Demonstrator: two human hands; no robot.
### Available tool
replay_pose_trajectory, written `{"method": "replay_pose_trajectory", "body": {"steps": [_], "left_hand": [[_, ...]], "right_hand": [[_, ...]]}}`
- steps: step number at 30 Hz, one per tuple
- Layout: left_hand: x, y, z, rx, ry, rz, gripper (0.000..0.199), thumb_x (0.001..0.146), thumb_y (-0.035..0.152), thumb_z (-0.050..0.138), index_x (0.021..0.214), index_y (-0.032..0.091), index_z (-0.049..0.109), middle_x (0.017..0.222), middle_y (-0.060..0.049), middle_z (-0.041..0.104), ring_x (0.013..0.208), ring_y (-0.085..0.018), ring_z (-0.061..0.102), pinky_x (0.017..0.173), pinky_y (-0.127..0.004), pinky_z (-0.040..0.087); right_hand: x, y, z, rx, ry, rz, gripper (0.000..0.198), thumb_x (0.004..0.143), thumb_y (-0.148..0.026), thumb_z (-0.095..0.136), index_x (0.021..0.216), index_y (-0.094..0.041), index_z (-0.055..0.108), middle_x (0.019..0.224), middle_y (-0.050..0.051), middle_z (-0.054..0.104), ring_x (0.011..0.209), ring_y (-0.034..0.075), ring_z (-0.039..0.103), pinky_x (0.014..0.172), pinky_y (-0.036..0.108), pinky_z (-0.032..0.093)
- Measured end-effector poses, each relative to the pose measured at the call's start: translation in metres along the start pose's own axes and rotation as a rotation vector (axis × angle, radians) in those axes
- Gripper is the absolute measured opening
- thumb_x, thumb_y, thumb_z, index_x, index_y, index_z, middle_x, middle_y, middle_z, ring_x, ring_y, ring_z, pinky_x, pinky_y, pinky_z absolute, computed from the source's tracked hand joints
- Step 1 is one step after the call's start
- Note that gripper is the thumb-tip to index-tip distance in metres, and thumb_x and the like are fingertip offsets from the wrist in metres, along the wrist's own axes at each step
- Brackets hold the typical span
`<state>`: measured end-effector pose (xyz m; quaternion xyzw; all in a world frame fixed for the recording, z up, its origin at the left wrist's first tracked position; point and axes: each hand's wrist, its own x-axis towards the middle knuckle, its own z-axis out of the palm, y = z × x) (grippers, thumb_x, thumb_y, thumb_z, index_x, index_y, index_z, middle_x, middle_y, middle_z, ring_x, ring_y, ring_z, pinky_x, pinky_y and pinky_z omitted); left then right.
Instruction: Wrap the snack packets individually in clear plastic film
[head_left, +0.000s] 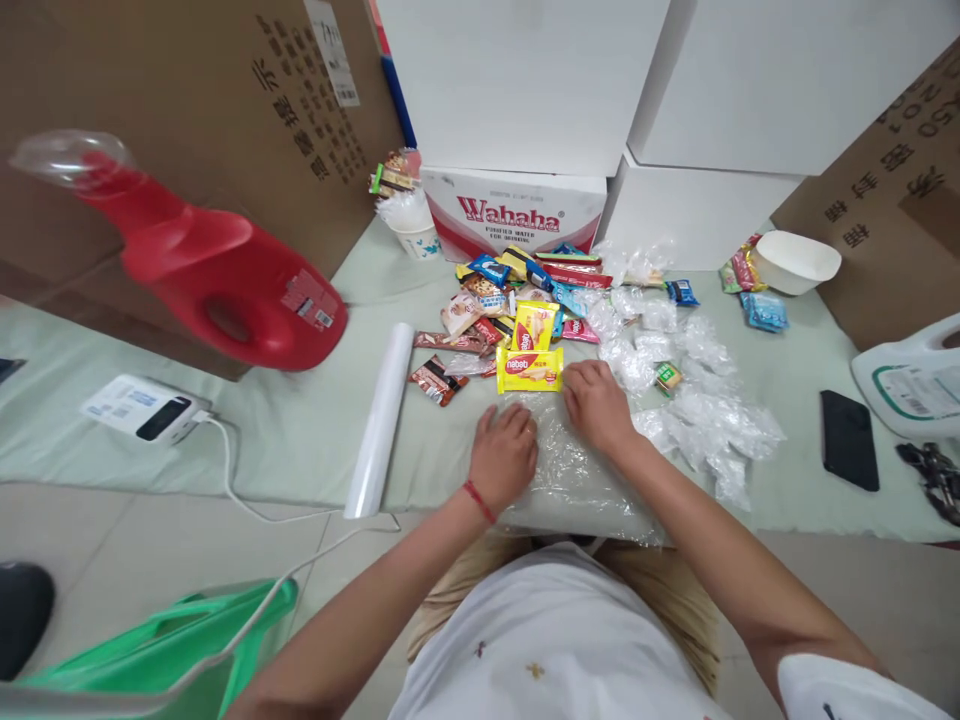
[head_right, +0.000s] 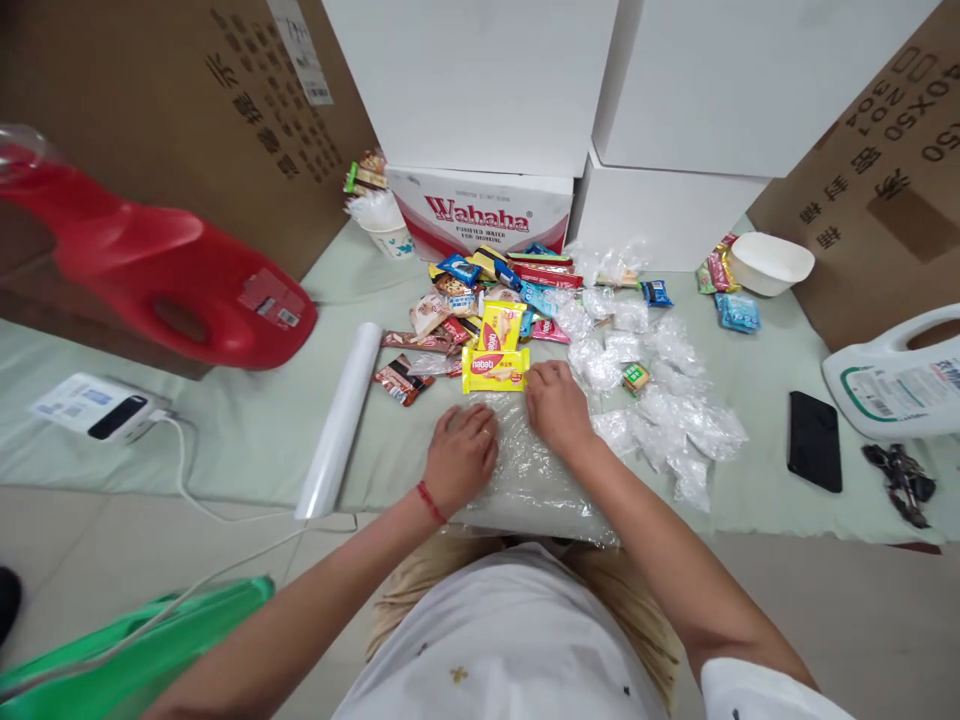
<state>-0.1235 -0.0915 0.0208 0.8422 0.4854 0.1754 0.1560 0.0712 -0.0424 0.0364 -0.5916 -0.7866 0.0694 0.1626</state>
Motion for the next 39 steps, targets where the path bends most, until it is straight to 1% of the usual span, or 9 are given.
{"method": "replay_pose_trajectory", "body": {"steps": [4,9,14,18,21,27,33,36,39], "left_hand": [[0.012,-0.023,0.013,0.129,0.022,-0.055,0.039,0.102,0.025,0.042,0.134,0.019,0.064,0.149,-0.015,0.060,0.144,-0.032,0.050,0.122,-0.069,0.020],[0.003,-0.033,0.009,0.179,0.001,-0.098,0.053,0.104,0.042,0.042,0.153,0.024,0.050,0.163,-0.016,0.044,0.151,-0.034,0.039,0.121,-0.074,0.007],[0.003,-0.034,0.010,0.199,-0.022,-0.135,0.066,0.101,0.058,0.042,0.158,0.024,0.044,0.169,-0.018,0.030,0.157,-0.038,0.026,0.121,-0.075,0.003],[0.005,-0.038,0.011,0.185,-0.045,-0.150,0.056,0.105,0.042,0.034,0.158,0.027,0.044,0.169,-0.015,0.031,0.157,-0.035,0.028,0.120,-0.077,0.003],[0.005,-0.040,0.011,0.169,-0.043,-0.152,0.054,0.106,0.035,0.032,0.158,0.029,0.043,0.169,-0.012,0.033,0.157,-0.033,0.028,0.120,-0.077,0.002],[0.003,-0.040,0.012,0.172,-0.008,-0.151,0.054,0.105,0.038,0.035,0.159,0.029,0.042,0.169,-0.011,0.033,0.157,-0.034,0.027,0.119,-0.078,-0.003],[0.004,-0.038,0.011,0.189,-0.015,-0.153,0.055,0.105,0.039,0.035,0.158,0.028,0.043,0.168,-0.011,0.034,0.157,-0.035,0.029,0.120,-0.079,0.001],[0.004,-0.038,0.010,0.208,-0.025,-0.160,0.055,0.106,0.040,0.034,0.159,0.028,0.042,0.169,-0.010,0.033,0.157,-0.034,0.028,0.120,-0.078,0.004],[0.003,-0.038,0.009,0.220,-0.034,-0.166,0.055,0.106,0.042,0.032,0.159,0.028,0.041,0.169,-0.008,0.033,0.158,-0.032,0.027,0.121,-0.076,0.005]], "right_hand": [[0.059,-0.018,0.000,-0.072,-0.103,0.071,0.047,0.097,-0.038,0.063,0.139,-0.016,0.060,0.141,0.018,0.058,0.130,0.037,0.047,0.107,0.049,0.042],[0.093,-0.009,-0.010,0.062,-0.277,0.233,0.030,0.084,-0.035,0.079,0.107,-0.017,0.072,0.112,0.012,0.069,0.109,0.030,0.060,0.095,0.040,0.048],[0.055,0.021,-0.062,0.581,0.077,0.299,0.030,0.081,-0.041,0.077,0.100,-0.019,0.068,0.106,0.006,0.070,0.097,0.023,0.063,0.085,0.036,0.052],[0.000,0.021,-0.076,1.013,-0.276,0.375,0.040,0.073,-0.054,0.081,0.096,-0.022,0.070,0.093,0.003,0.075,0.083,0.022,0.068,0.074,0.034,0.053],[-0.026,0.015,-0.057,0.817,-0.497,0.272,0.032,0.079,-0.049,0.077,0.096,-0.022,0.074,0.091,0.005,0.075,0.083,0.024,0.069,0.074,0.034,0.054],[0.018,-0.001,-0.033,-0.020,-0.182,0.255,0.035,0.096,-0.049,0.061,0.116,-0.022,0.070,0.124,0.017,0.069,0.123,0.038,0.058,0.094,0.047,0.052],[0.106,-0.037,0.010,0.202,-0.134,0.620,0.079,0.090,-0.062,0.067,0.144,-0.009,0.044,0.127,0.022,0.069,0.114,0.036,0.067,0.093,0.045,0.052],[0.115,-0.037,0.026,0.330,-0.017,0.630,0.066,0.089,-0.050,0.071,0.139,-0.013,0.050,0.122,0.018,0.072,0.109,0.032,0.069,0.091,0.041,0.052],[0.100,-0.014,0.007,0.492,0.068,0.460,0.047,0.093,-0.049,0.063,0.124,-0.014,0.065,0.112,0.011,0.075,0.098,0.026,0.069,0.086,0.036,0.051]]}}
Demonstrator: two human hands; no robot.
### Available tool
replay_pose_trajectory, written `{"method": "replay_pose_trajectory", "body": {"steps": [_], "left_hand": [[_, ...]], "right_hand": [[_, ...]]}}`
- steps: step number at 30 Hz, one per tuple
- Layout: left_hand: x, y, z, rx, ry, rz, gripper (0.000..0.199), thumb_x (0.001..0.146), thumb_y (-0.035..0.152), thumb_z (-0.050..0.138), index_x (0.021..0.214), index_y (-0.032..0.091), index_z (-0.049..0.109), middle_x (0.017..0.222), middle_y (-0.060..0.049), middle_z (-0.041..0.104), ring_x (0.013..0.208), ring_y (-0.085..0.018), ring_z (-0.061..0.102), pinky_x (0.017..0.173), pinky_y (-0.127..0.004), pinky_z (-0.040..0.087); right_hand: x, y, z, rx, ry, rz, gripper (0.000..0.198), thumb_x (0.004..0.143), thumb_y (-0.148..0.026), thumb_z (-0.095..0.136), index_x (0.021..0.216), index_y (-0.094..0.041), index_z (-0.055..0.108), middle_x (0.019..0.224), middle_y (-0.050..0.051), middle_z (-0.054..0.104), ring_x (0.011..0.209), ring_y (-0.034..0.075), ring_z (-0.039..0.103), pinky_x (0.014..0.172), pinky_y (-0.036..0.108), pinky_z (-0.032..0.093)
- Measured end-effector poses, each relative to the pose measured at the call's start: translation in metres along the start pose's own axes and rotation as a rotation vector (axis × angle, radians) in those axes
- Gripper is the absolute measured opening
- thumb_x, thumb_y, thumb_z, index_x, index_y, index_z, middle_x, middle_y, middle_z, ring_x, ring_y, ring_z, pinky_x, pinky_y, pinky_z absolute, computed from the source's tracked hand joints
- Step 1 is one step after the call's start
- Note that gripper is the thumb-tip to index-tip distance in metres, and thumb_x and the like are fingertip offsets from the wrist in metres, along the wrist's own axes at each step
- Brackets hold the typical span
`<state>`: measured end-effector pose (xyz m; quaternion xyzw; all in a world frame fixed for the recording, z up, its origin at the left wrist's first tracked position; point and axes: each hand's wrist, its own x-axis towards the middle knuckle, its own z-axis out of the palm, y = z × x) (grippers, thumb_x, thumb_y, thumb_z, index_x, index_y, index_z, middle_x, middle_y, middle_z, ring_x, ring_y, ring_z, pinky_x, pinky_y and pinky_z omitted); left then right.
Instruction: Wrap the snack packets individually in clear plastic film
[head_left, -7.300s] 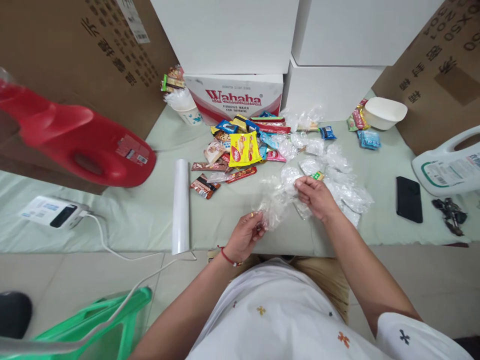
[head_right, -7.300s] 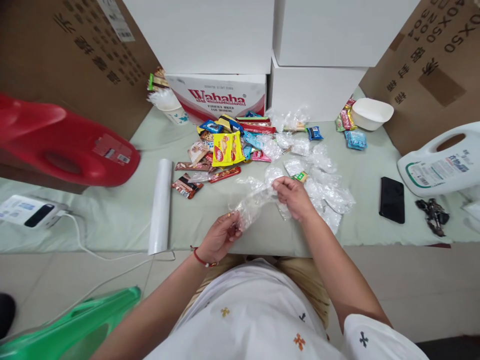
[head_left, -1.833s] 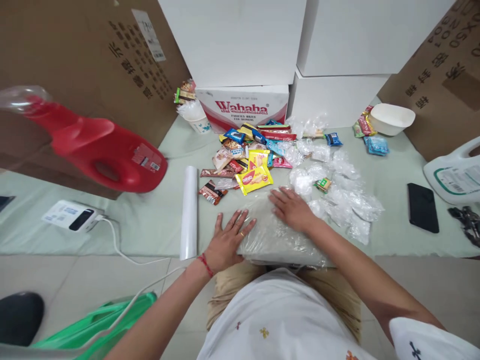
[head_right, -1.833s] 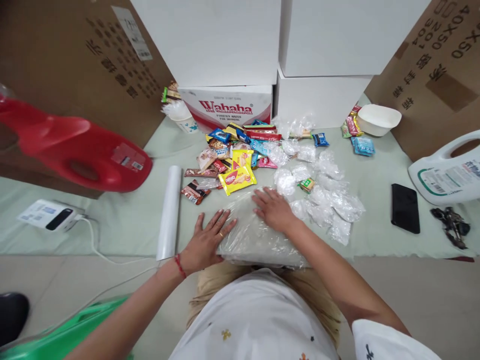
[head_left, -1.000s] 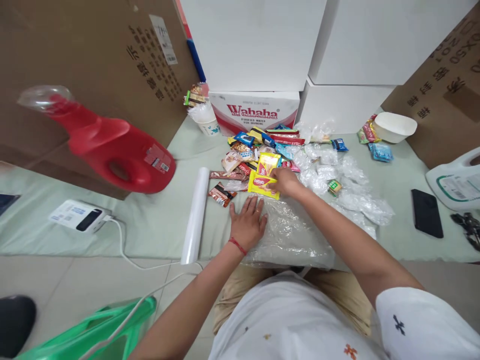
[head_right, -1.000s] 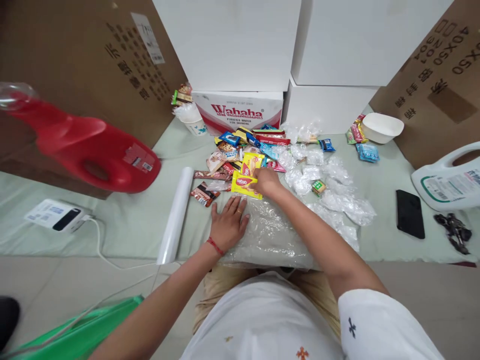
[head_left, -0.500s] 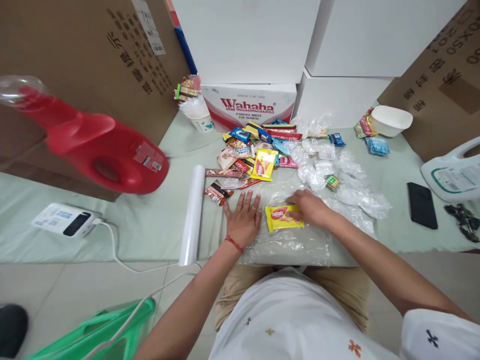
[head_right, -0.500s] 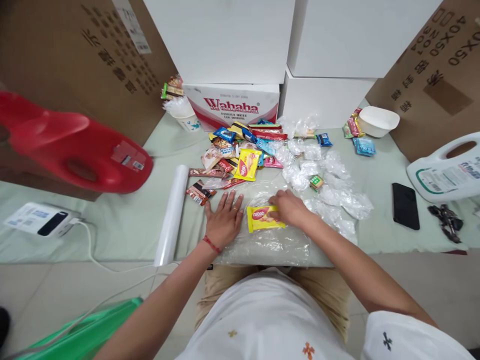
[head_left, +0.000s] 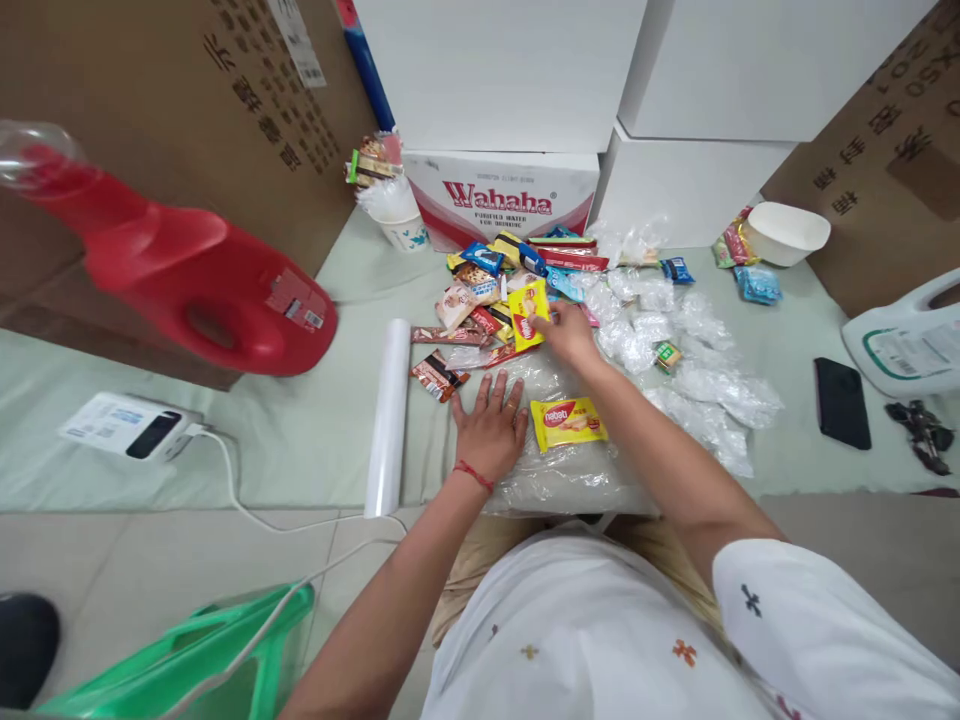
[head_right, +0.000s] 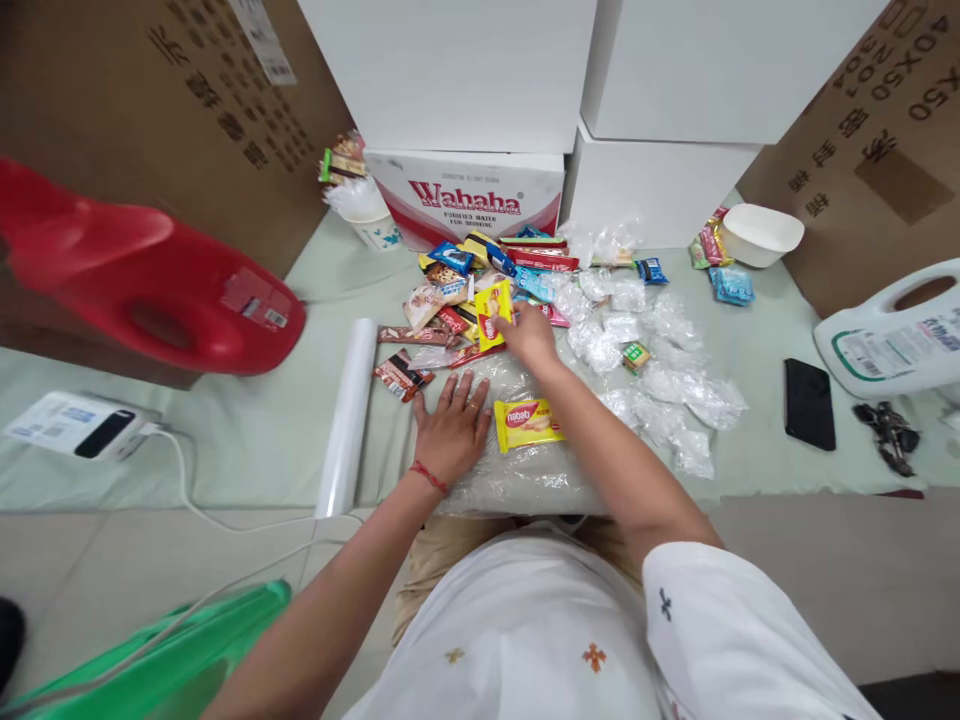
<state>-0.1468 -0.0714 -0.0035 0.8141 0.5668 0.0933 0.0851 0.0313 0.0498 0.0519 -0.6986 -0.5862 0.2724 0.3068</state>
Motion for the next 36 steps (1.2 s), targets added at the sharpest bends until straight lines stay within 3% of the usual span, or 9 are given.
{"method": "replay_pose_trajectory", "body": {"steps": [2,5,10,15,21,25,29,33,36], "left_hand": [[0.000,-0.001,0.000,-0.001,-0.006,0.000,0.055,0.107,0.042,0.031,0.159,0.028,0.041,0.169,-0.008,0.033,0.158,-0.031,0.027,0.122,-0.075,0.006],[0.001,-0.003,0.000,-0.014,-0.008,0.001,0.054,0.107,0.040,0.029,0.158,0.028,0.042,0.169,-0.008,0.033,0.158,-0.031,0.027,0.122,-0.074,0.007],[0.001,-0.005,0.001,-0.017,-0.007,0.008,0.054,0.108,0.037,0.027,0.159,0.027,0.041,0.169,-0.009,0.033,0.158,-0.031,0.028,0.121,-0.076,0.006],[0.002,-0.004,-0.001,-0.001,-0.004,0.008,0.053,0.107,0.035,0.030,0.158,0.027,0.042,0.168,-0.011,0.036,0.156,-0.032,0.033,0.120,-0.076,0.009],[0.002,-0.003,-0.001,0.002,0.046,0.009,0.052,0.106,0.033,0.034,0.157,0.028,0.045,0.165,-0.013,0.041,0.152,-0.034,0.039,0.119,-0.076,0.015],[0.002,-0.006,-0.006,-0.014,0.194,-0.014,0.047,0.104,0.032,0.041,0.148,0.024,0.056,0.163,-0.015,0.044,0.151,-0.036,0.039,0.117,-0.067,0.028],[0.027,-0.006,-0.020,-0.023,0.373,-0.003,0.048,0.101,0.025,0.045,0.147,0.022,0.057,0.154,-0.014,0.055,0.145,-0.033,0.044,0.117,-0.056,0.033],[0.076,-0.002,-0.027,0.017,0.170,0.198,0.062,0.092,0.016,0.050,0.154,0.023,0.048,0.146,-0.012,0.062,0.148,-0.033,0.040,0.125,-0.060,0.014],[0.103,-0.004,-0.029,0.043,0.049,0.233,0.041,0.089,0.021,0.057,0.128,0.022,0.071,0.119,-0.014,0.072,0.134,-0.036,0.052,0.123,-0.066,0.015]], "right_hand": [[-0.009,0.009,-0.037,0.068,-0.086,-0.184,0.045,0.095,-0.050,0.059,0.120,-0.015,0.070,0.107,0.008,0.075,0.093,0.024,0.067,0.084,0.033,0.050],[-0.035,0.018,-0.086,0.073,-0.425,-0.386,0.045,0.097,-0.051,0.057,0.124,-0.018,0.072,0.110,0.005,0.075,0.094,0.022,0.066,0.083,0.031,0.049],[-0.071,0.036,-0.094,-0.108,-0.769,-0.544,0.039,0.098,-0.043,0.060,0.128,-0.022,0.075,0.108,0.007,0.077,0.097,0.022,0.063,0.094,0.034,0.044],[-0.066,0.058,-0.071,-0.222,-0.735,-0.588,0.036,0.101,-0.038,0.057,0.131,-0.026,0.074,0.102,0.008,0.076,0.095,0.024,0.058,0.097,0.040,0.039],[-0.065,0.059,-0.076,-0.288,-0.736,-0.622,0.033,0.099,-0.036,0.061,0.127,-0.025,0.076,0.101,0.010,0.073,0.096,0.024,0.054,0.091,0.038,0.041],[-0.062,0.055,-0.075,-0.442,-0.450,-0.546,0.036,0.095,-0.042,0.067,0.124,-0.023,0.075,0.121,0.013,0.067,0.107,0.030,0.051,0.093,0.042,0.040],[-0.040,0.060,-0.069,-0.563,-0.242,-0.442,0.056,0.094,-0.027,0.063,0.148,-0.016,0.055,0.135,0.016,0.064,0.128,0.036,0.043,0.105,0.047,0.035],[-0.019,0.064,-0.064,-0.721,-0.338,-0.401,0.050,0.088,-0.021,0.067,0.136,-0.009,0.061,0.126,0.020,0.068,0.130,0.036,0.046,0.110,0.047,0.030],[-0.015,0.063,-0.071,-0.757,-0.436,-0.392,0.023,0.090,-0.015,0.059,0.108,-0.013,0.073,0.106,0.017,0.071,0.113,0.031,0.057,0.098,0.039,0.038]]}}
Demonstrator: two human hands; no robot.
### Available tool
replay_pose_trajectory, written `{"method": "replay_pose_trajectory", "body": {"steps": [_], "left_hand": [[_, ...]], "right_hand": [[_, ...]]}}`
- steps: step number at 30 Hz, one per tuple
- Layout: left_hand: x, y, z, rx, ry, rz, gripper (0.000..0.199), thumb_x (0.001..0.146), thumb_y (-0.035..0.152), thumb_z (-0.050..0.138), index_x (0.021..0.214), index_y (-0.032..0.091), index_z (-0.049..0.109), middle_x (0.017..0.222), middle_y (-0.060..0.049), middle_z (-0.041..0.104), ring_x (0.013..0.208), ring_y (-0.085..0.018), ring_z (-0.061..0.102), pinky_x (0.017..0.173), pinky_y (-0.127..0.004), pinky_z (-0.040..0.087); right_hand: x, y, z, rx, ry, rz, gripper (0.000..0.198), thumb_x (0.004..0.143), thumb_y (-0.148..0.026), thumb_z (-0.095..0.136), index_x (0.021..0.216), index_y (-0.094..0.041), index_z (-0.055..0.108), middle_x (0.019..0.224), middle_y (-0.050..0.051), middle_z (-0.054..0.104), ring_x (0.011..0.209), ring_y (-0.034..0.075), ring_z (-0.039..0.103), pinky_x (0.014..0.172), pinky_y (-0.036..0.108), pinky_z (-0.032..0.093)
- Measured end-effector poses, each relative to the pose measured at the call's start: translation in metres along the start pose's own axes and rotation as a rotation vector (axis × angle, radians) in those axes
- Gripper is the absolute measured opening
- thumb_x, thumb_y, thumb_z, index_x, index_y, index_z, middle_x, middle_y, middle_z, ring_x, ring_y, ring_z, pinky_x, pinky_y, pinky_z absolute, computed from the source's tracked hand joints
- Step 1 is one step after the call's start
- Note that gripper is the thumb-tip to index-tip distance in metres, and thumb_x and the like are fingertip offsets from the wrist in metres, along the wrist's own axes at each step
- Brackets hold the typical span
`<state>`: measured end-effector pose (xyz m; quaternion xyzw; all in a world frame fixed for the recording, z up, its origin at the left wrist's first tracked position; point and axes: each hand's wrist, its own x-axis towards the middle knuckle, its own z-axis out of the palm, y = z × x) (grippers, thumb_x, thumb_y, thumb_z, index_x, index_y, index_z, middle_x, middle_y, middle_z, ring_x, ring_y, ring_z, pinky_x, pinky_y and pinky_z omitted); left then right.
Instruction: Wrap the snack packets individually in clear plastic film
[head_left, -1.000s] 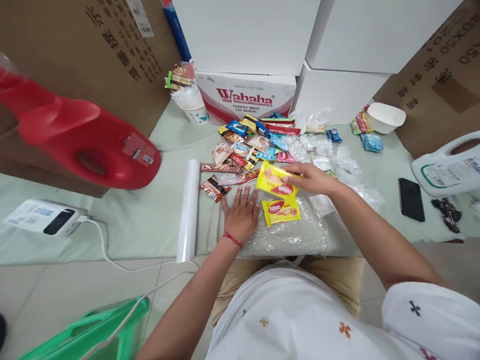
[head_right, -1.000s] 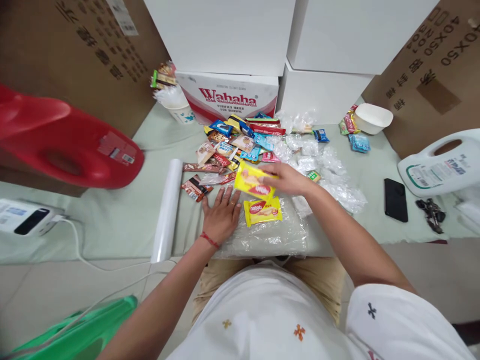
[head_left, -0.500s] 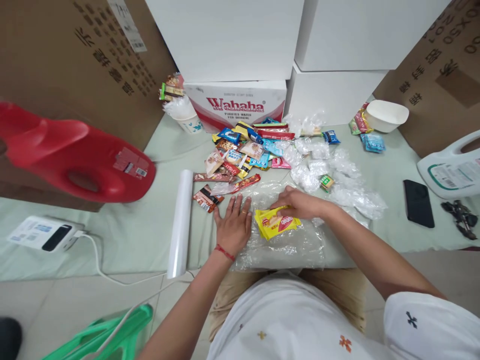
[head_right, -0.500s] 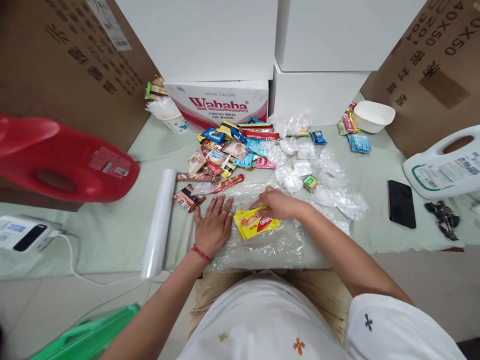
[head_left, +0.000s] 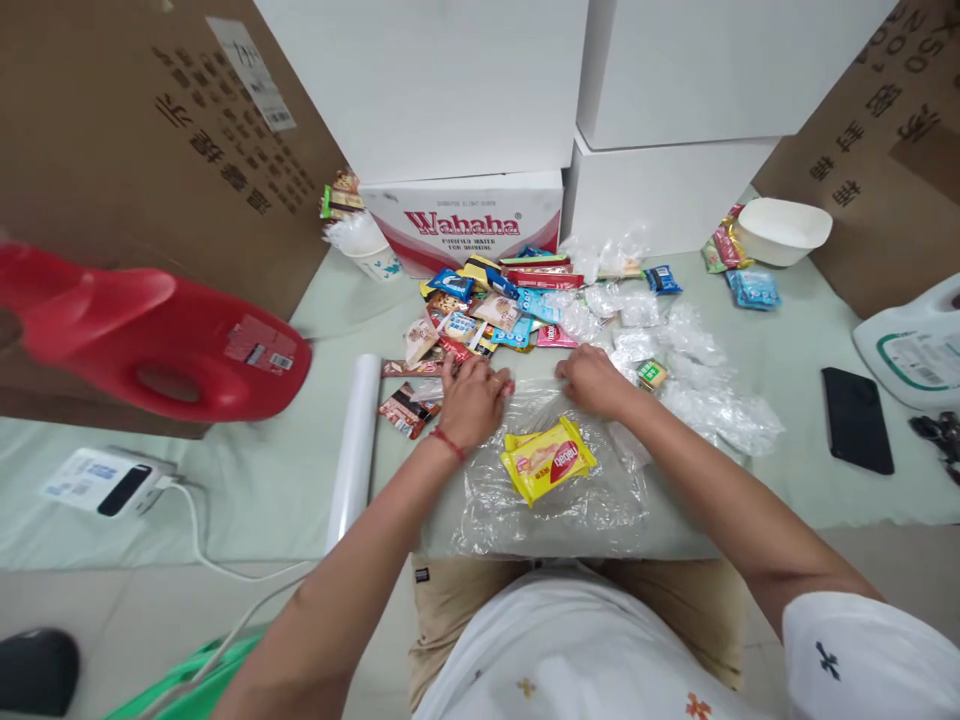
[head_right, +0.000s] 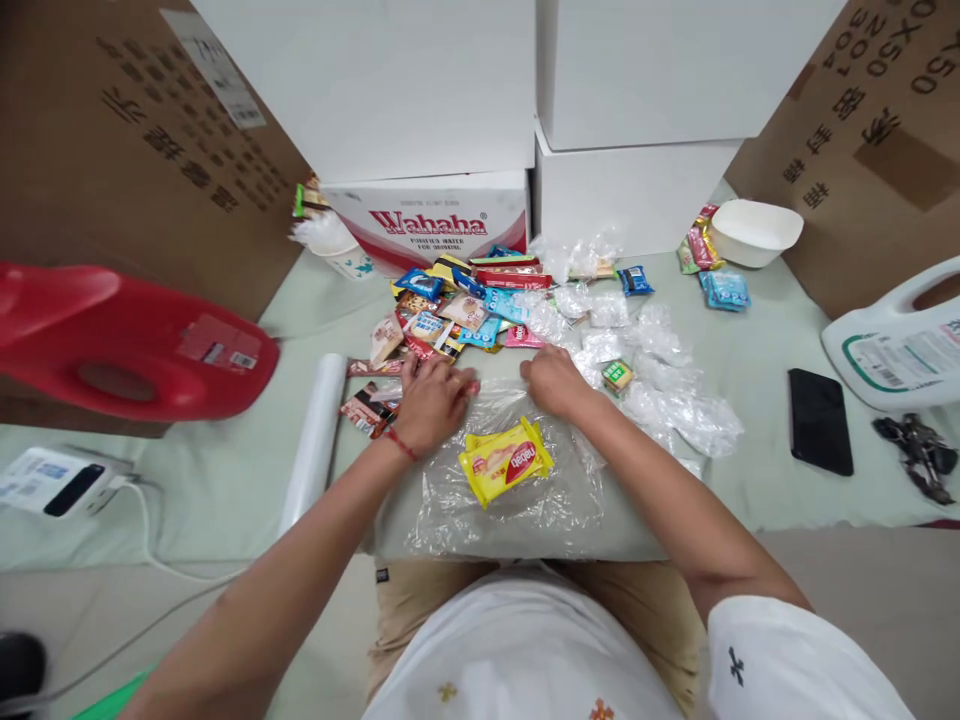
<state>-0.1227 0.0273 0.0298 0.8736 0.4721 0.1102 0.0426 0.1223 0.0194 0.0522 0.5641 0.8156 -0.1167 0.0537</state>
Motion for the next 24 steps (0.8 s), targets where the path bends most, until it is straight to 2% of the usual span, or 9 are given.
{"method": "replay_pose_trajectory", "body": {"steps": [3,6,9,11,12,14,17,21,24], "left_hand": [[0.003,-0.004,-0.006,-0.034,-0.008,0.049,0.023,0.091,0.020,0.056,0.097,0.022,0.078,0.096,-0.010,0.071,0.112,-0.031,0.061,0.117,-0.062,0.029],[-0.011,-0.001,-0.013,-0.061,0.101,0.116,0.022,0.093,0.018,0.055,0.096,0.021,0.077,0.097,-0.010,0.068,0.112,-0.029,0.059,0.109,-0.054,0.041],[-0.027,0.007,-0.016,-0.122,0.148,0.155,0.023,0.093,0.014,0.052,0.099,0.019,0.073,0.107,-0.011,0.067,0.113,-0.028,0.059,0.098,-0.045,0.049],[-0.034,0.011,-0.014,-0.152,0.130,0.142,0.024,0.094,0.012,0.049,0.101,0.019,0.071,0.106,-0.011,0.067,0.104,-0.024,0.062,0.088,-0.038,0.051],[-0.036,0.012,-0.013,-0.146,0.119,0.121,0.025,0.095,0.013,0.048,0.103,0.019,0.071,0.103,-0.010,0.067,0.098,-0.022,0.063,0.083,-0.035,0.051],[-0.038,0.013,-0.011,-0.099,0.102,0.066,0.027,0.098,0.015,0.046,0.108,0.020,0.070,0.096,-0.008,0.067,0.091,-0.021,0.064,0.073,-0.031,0.049],[-0.040,0.011,-0.010,-0.034,0.087,0.019,0.028,0.100,0.018,0.046,0.113,0.023,0.071,0.094,-0.006,0.066,0.088,-0.020,0.064,0.063,-0.029,0.044],[-0.045,0.008,-0.013,-0.055,0.128,0.091,0.026,0.101,0.018,0.047,0.107,0.022,0.071,0.103,-0.007,0.069,0.094,-0.020,0.064,0.067,-0.029,0.046],[-0.051,0.008,-0.016,-0.078,0.188,0.172,0.026,0.101,0.018,0.046,0.106,0.021,0.071,0.103,-0.007,0.070,0.095,-0.020,0.064,0.073,-0.029,0.048]], "right_hand": [[-0.016,0.003,-0.011,0.073,0.009,-0.080,0.018,0.094,-0.014,0.055,0.099,-0.015,0.072,0.100,0.013,0.070,0.098,0.024,0.060,0.083,0.031,0.041],[-0.044,-0.001,-0.020,0.102,0.101,-0.108,0.020,0.098,-0.018,0.053,0.104,-0.016,0.071,0.108,0.013,0.067,0.096,0.024,0.060,0.078,0.031,0.043],[-0.069,-0.012,-0.017,0.121,0.204,-0.327,0.034,0.096,-0.031,0.064,0.127,-0.019,0.067,0.128,0.015,0.064,0.121,0.031,0.054,0.098,0.042,0.044],[-0.080,-0.024,-0.007,0.150,0.214,-0.494,0.057,0.091,-0.042,0.072,0.142,-0.022,0.059,0.138,0.014,0.061,0.138,0.034,0.045,0.115,0.053,0.033],[-0.083,-0.030,-0.001,0.155,0.204,-0.523,0.063,0.089,-0.044,0.074,0.145,-0.023,0.056,0.138,0.014,0.062,0.142,0.035,0.041,0.119,0.057,0.028],[-0.087,-0.041,0.013,0.141,0.192,-0.473,0.063,0.088,-0.043,0.076,0.144,-0.021,0.059,0.129,0.015,0.067,0.143,0.036,0.041,0.122,0.062,0.022],[-0.091,-0.053,0.028,0.138,0.243,-0.345,0.047,0.090,-0.039,0.074,0.132,-0.021,0.067,0.116,0.014,0.070,0.142,0.036,0.043,0.123,0.064,0.020],[-0.092,-0.058,0.035,0.150,0.315,-0.246,0.028,0.093,-0.036,0.071,0.119,-0.024,0.072,0.116,0.012,0.070,0.144,0.038,0.041,0.122,0.069,0.015],[-0.086,-0.056,0.034,0.153,0.343,-0.174,0.023,0.093,-0.033,0.071,0.114,-0.022,0.073,0.115,0.012,0.070,0.146,0.039,0.039,0.121,0.070,0.016]]}}
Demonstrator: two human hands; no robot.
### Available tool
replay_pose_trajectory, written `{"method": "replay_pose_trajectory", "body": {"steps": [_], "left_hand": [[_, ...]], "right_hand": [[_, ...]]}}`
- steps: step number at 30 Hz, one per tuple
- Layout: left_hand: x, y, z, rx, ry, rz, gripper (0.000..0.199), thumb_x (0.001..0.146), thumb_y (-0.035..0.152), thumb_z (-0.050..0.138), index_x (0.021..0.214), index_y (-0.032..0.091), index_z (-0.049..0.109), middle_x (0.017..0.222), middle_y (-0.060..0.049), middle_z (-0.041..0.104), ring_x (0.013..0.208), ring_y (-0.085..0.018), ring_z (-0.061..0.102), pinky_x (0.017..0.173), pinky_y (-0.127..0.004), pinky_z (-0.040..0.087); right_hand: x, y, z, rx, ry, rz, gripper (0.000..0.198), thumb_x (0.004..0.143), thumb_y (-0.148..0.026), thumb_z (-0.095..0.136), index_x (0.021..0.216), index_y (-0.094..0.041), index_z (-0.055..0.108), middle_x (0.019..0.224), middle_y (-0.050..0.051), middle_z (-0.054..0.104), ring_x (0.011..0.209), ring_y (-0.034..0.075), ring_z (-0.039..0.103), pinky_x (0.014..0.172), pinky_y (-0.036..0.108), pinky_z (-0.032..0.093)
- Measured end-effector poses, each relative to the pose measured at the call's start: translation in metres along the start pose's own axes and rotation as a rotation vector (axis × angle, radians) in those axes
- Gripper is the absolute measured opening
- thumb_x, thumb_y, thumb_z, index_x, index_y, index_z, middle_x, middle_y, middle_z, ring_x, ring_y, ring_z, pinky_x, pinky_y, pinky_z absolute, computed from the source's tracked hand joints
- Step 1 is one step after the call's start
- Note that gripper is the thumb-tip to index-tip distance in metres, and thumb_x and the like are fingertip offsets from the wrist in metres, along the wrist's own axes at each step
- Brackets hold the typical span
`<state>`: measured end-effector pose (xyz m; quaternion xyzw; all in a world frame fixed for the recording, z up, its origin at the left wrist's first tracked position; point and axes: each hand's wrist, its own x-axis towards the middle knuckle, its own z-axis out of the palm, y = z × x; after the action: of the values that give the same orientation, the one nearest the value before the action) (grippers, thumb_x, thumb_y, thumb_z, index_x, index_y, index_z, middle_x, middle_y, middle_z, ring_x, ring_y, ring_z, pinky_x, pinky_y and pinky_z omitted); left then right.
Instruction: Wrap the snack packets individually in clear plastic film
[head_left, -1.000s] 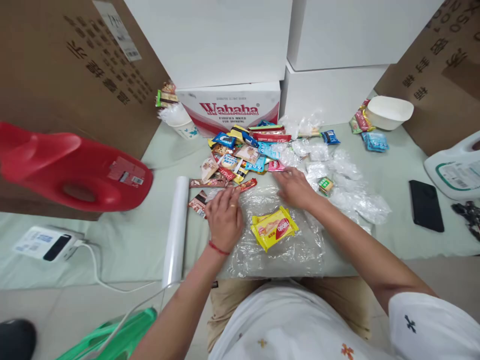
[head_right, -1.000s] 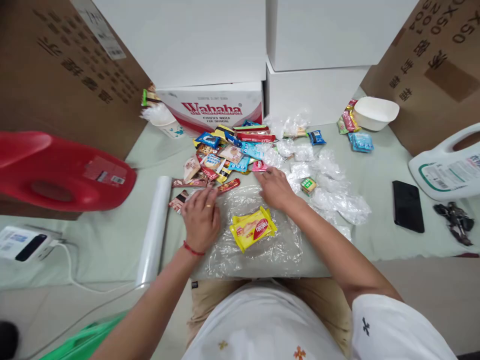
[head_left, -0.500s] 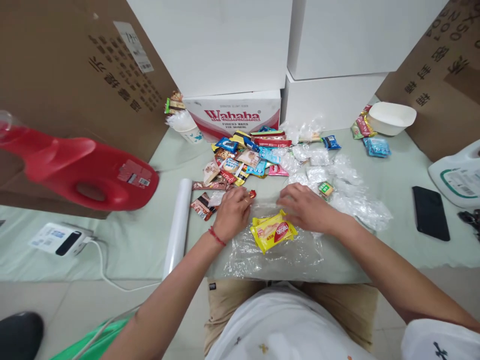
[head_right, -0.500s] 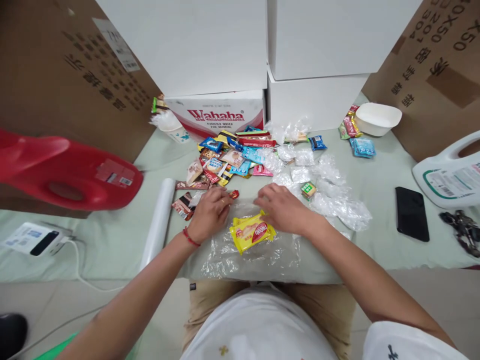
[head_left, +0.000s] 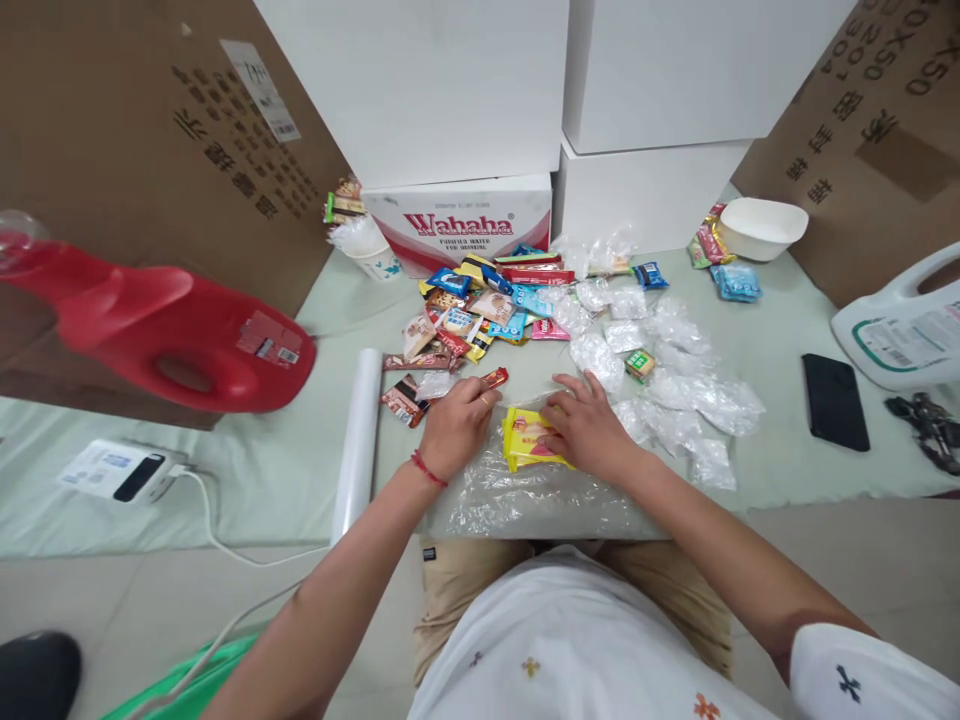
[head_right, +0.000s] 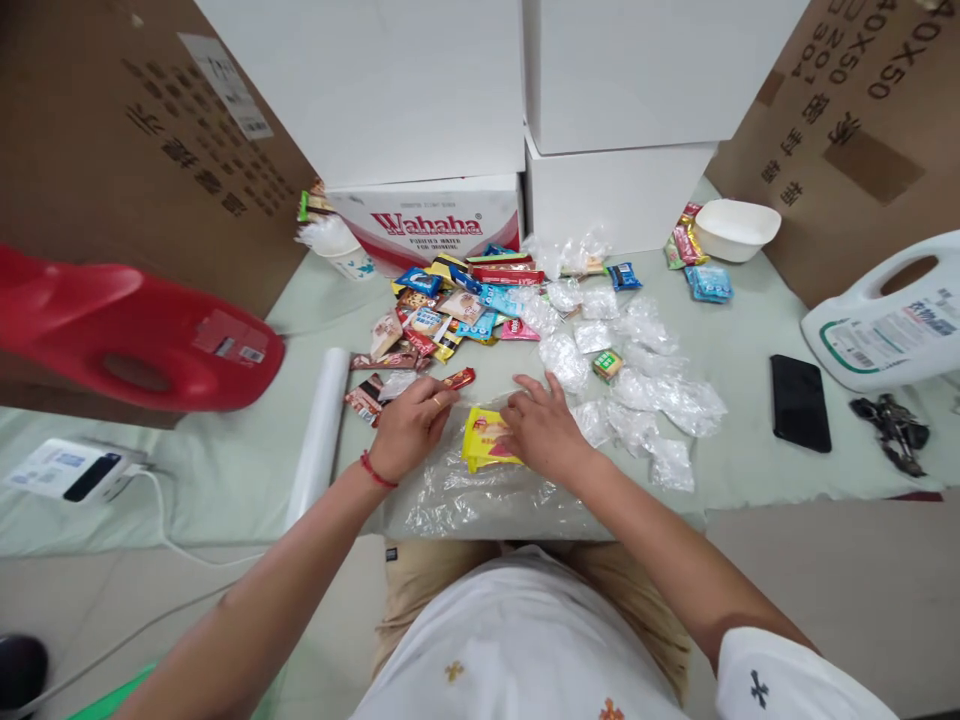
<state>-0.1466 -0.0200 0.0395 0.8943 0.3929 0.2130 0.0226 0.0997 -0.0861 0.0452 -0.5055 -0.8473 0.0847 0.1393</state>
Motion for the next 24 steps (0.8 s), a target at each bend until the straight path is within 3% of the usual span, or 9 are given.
{"method": "replay_pose_trajectory", "body": {"steps": [4,8,11,15,18,21,24], "left_hand": [[-0.007,0.003,-0.005,-0.030,0.052,0.062,0.028,0.102,0.017,0.046,0.105,0.021,0.073,0.100,-0.008,0.070,0.092,-0.019,0.063,0.076,-0.031,0.049],[-0.011,0.004,-0.006,-0.072,0.065,0.031,0.030,0.102,0.018,0.045,0.105,0.021,0.074,0.098,-0.008,0.070,0.092,-0.020,0.062,0.077,-0.033,0.051],[-0.012,0.004,-0.006,-0.097,0.088,0.016,0.028,0.102,0.018,0.046,0.104,0.022,0.074,0.099,-0.009,0.070,0.093,-0.022,0.061,0.080,-0.036,0.050],[-0.014,0.006,-0.007,-0.099,0.108,0.007,0.025,0.100,0.020,0.050,0.103,0.024,0.074,0.100,-0.009,0.070,0.100,-0.025,0.058,0.088,-0.042,0.049],[-0.018,0.009,-0.010,-0.111,0.091,0.047,0.027,0.100,0.018,0.048,0.104,0.024,0.074,0.100,-0.009,0.070,0.101,-0.025,0.058,0.087,-0.042,0.048],[-0.024,0.012,-0.012,-0.114,0.107,0.135,0.028,0.100,0.015,0.047,0.103,0.024,0.073,0.098,-0.009,0.070,0.099,-0.024,0.059,0.085,-0.041,0.048],[-0.035,0.014,-0.013,-0.108,0.115,0.203,0.027,0.100,0.012,0.048,0.104,0.023,0.072,0.098,-0.008,0.071,0.103,-0.024,0.059,0.086,-0.041,0.048]], "right_hand": [[0.010,0.006,-0.005,0.031,-0.024,-0.015,0.026,0.093,-0.036,0.072,0.116,-0.023,0.074,0.120,0.011,0.069,0.148,0.038,0.037,0.122,0.070,0.013],[0.010,0.006,-0.011,0.096,-0.098,-0.110,0.048,0.090,-0.046,0.075,0.134,-0.028,0.067,0.129,0.012,0.067,0.151,0.039,0.032,0.121,0.073,0.007],[0.004,0.005,-0.011,0.107,-0.135,-0.136,0.048,0.090,-0.042,0.075,0.135,-0.028,0.066,0.131,0.012,0.067,0.152,0.039,0.031,0.120,0.075,0.005],[0.002,0.006,-0.008,0.108,0.040,-0.096,0.039,0.094,-0.046,0.069,0.128,-0.027,0.068,0.140,0.011,0.060,0.152,0.037,0.030,0.123,0.069,0.008],[0.011,0.010,-0.011,0.064,0.161,-0.013,0.051,0.094,-0.040,0.067,0.142,-0.026,0.057,0.149,0.014,0.051,0.154,0.035,0.025,0.125,0.065,0.011],[0.018,0.014,-0.018,0.008,0.058,-0.012,0.058,0.092,-0.024,0.065,0.148,-0.024,0.052,0.135,0.014,0.060,0.146,0.034,0.035,0.123,0.065,0.014],[0.012,0.015,-0.022,-0.048,-0.057,-0.050,0.031,0.097,-0.018,0.056,0.124,-0.023,0.070,0.106,0.012,0.067,0.119,0.031,0.053,0.111,0.055,0.034]]}}
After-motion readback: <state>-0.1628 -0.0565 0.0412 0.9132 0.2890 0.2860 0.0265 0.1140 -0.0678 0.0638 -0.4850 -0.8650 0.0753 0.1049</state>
